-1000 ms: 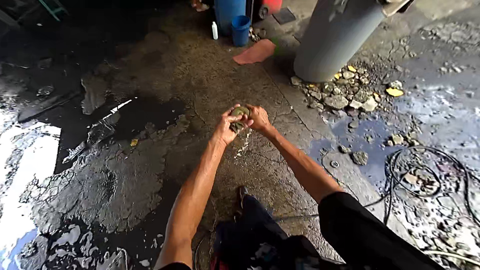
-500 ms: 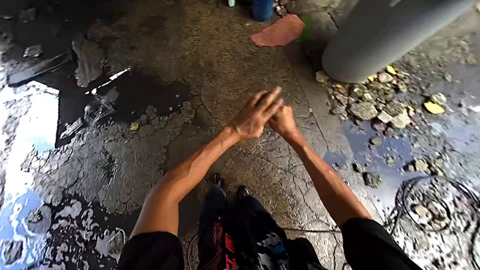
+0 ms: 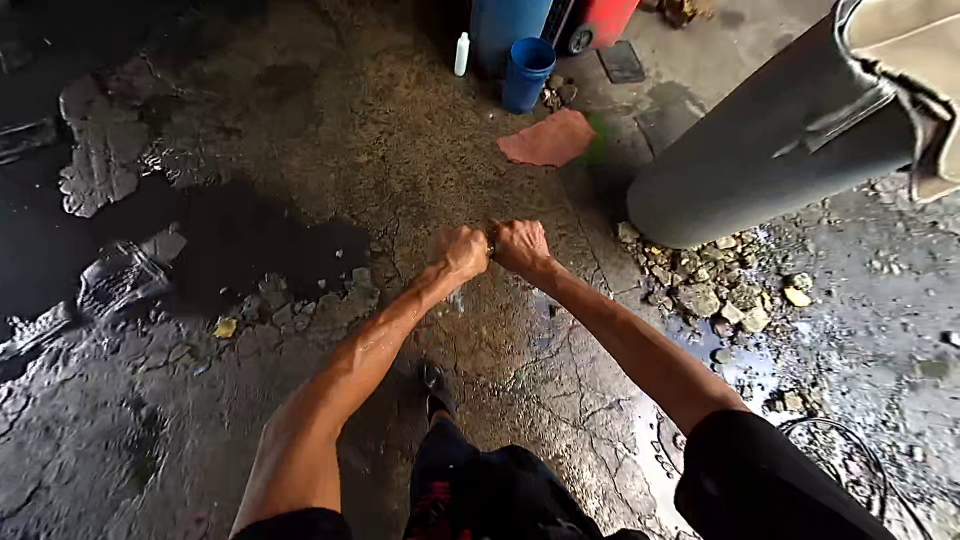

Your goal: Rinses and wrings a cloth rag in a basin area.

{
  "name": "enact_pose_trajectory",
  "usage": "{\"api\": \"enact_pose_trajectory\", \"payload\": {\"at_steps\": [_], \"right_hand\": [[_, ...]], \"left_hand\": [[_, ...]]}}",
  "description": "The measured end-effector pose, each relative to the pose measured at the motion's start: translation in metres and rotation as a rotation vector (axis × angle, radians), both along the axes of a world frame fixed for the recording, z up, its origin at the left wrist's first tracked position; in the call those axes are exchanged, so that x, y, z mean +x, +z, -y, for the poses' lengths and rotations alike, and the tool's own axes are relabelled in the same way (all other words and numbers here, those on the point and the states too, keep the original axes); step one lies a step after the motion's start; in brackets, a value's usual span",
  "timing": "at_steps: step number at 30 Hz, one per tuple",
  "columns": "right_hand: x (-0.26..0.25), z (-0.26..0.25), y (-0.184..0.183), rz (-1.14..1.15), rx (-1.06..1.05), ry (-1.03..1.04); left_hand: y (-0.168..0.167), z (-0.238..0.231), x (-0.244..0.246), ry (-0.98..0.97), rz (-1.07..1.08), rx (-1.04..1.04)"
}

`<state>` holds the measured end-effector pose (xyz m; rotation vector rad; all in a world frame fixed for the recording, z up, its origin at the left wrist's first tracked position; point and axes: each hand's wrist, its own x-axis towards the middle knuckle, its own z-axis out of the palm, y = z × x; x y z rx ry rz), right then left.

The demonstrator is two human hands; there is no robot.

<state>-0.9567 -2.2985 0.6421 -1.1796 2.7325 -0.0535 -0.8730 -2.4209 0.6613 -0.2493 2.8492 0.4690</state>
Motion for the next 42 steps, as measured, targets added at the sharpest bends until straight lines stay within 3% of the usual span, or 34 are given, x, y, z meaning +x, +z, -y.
{"api": "enact_pose_trajectory", "payload": {"at_steps": [4, 10, 14, 20, 23, 26, 28, 31, 34, 36, 38, 42], "right_hand": [[-0.065, 0.098, 0.006, 0.034, 0.009, 0.085], [-0.163, 0.225, 0.009, -0.028, -0.186, 0.319], [-0.226, 0.310, 0.003, 0.017, -0.321, 0.332], [-0.337, 0.454, -0.043, 0.177, -0.482, 0.302], [-0.396, 0.525, -0.059, 0.249, -0.395, 0.337], [-0.444, 0.592, -0.065, 0.216, -0.302, 0.387], [-0.481, 0.639, -0.068, 0.166, -0.352, 0.507], [-0.552, 0.715, -0.074, 0.089, -0.282, 0.483], [-0.618, 0.782, -0.084, 0.070, -0.298, 0.369], [-0.667, 0.851, -0.061, 0.110, -0.256, 0.360], [-0.683, 0.901, -0.051, 0.136, -0.229, 0.441], [-0.737, 1.031, 0.003, 0.170, -0.547, 0.488]], "left_hand": [[0.001, 0.094, -0.056, 0.166, 0.118, 0.249], [0.013, 0.199, -0.119, 0.624, 0.122, 1.145], [0.021, 0.267, -0.176, 0.788, 0.107, 1.498], [-0.013, 0.367, -0.301, 0.987, -0.275, 2.136], [-0.025, 0.417, -0.359, 1.012, -0.490, 2.353], [-0.031, 0.486, -0.410, 1.139, -0.519, 2.507], [-0.040, 0.544, -0.435, 1.129, -0.470, 2.539], [-0.067, 0.648, -0.471, 1.053, -0.477, 2.438], [-0.099, 0.767, -0.511, 1.065, -0.487, 1.890], [-0.086, 0.858, -0.559, 0.870, -0.582, 1.608], [-0.081, 0.914, -0.584, 0.764, -0.644, 1.427], [-0.052, 1.040, -0.673, 0.677, -0.860, 1.331]]}}
